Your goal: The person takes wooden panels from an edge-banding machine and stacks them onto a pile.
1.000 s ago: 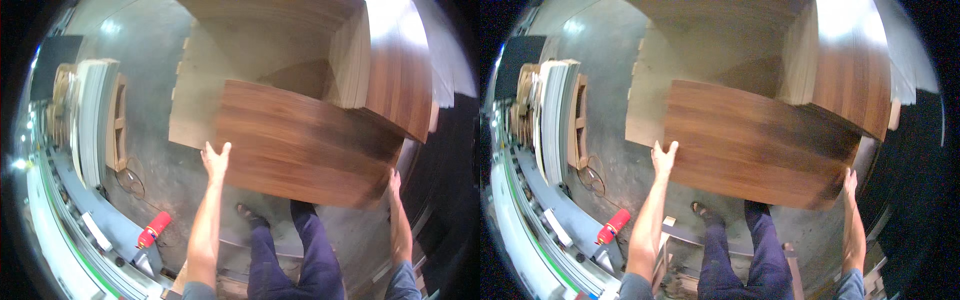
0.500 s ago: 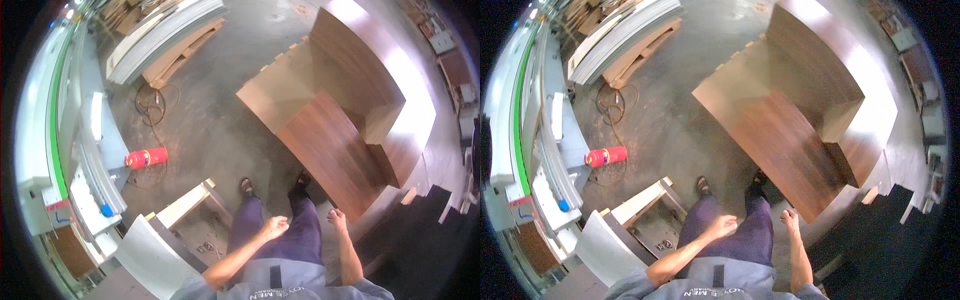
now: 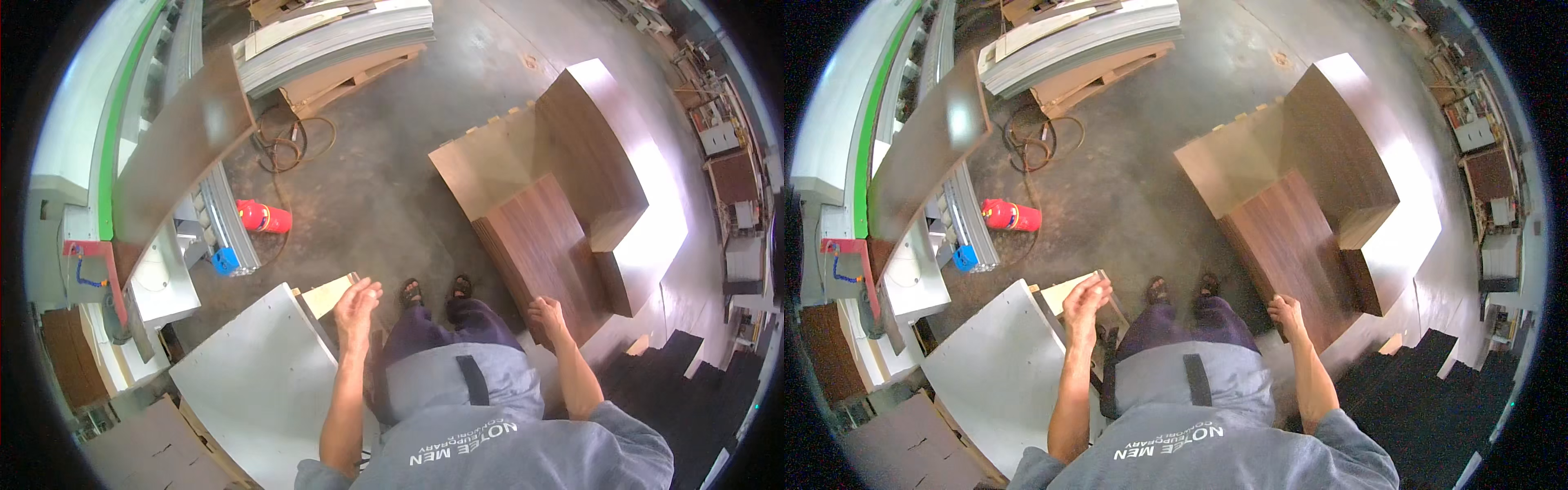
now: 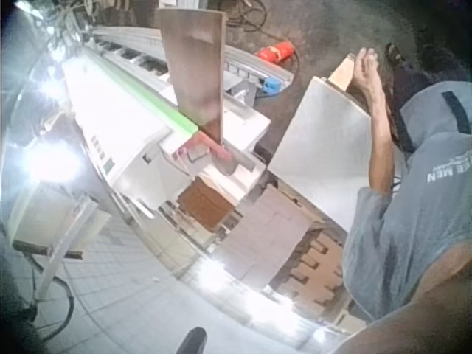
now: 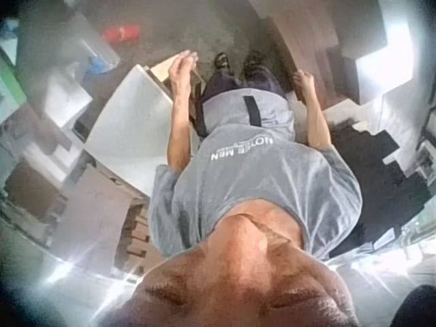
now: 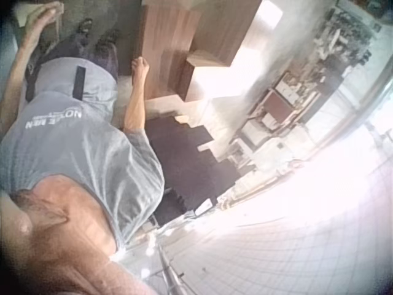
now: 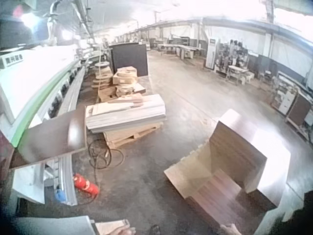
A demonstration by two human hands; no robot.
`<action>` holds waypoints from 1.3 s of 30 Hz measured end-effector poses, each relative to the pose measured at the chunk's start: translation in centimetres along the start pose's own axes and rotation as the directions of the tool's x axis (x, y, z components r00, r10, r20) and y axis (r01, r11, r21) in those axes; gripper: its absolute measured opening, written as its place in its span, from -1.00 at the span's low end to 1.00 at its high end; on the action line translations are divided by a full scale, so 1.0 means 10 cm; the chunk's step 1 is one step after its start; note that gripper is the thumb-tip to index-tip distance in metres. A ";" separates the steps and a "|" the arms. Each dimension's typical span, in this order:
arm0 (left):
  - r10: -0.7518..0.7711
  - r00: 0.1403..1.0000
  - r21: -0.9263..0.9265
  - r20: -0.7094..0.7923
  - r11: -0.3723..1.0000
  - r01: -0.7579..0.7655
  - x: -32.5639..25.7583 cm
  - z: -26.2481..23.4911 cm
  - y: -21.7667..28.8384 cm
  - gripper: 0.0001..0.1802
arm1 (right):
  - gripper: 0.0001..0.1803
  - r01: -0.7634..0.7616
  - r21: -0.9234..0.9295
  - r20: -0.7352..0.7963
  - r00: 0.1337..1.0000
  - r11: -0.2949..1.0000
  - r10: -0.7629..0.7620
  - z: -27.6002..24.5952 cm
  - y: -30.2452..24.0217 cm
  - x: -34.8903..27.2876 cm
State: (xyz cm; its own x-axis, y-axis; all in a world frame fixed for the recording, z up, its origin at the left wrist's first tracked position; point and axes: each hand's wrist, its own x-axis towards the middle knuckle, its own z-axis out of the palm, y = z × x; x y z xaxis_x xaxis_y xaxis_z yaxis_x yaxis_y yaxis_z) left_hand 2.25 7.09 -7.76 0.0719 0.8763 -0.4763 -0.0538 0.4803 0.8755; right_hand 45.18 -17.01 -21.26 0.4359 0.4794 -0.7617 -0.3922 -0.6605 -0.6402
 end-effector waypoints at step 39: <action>0.012 0.424 -0.374 -0.906 0.450 -0.811 -1.33 -3.52 0.29 -0.41 | -0.34 -0.123 0.579 0.452 0.871 0.806 -0.192 4.04 -1.98 -1.93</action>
State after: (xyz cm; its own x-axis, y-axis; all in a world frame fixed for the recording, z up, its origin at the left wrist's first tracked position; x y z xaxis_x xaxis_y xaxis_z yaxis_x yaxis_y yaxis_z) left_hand -33.91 -1.84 -1.77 -0.8721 0.4109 -0.2656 -0.4548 -0.4808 0.7496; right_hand 11.84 10.18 2.07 0.0889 0.8056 -0.5858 -0.8386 -0.2568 -0.4805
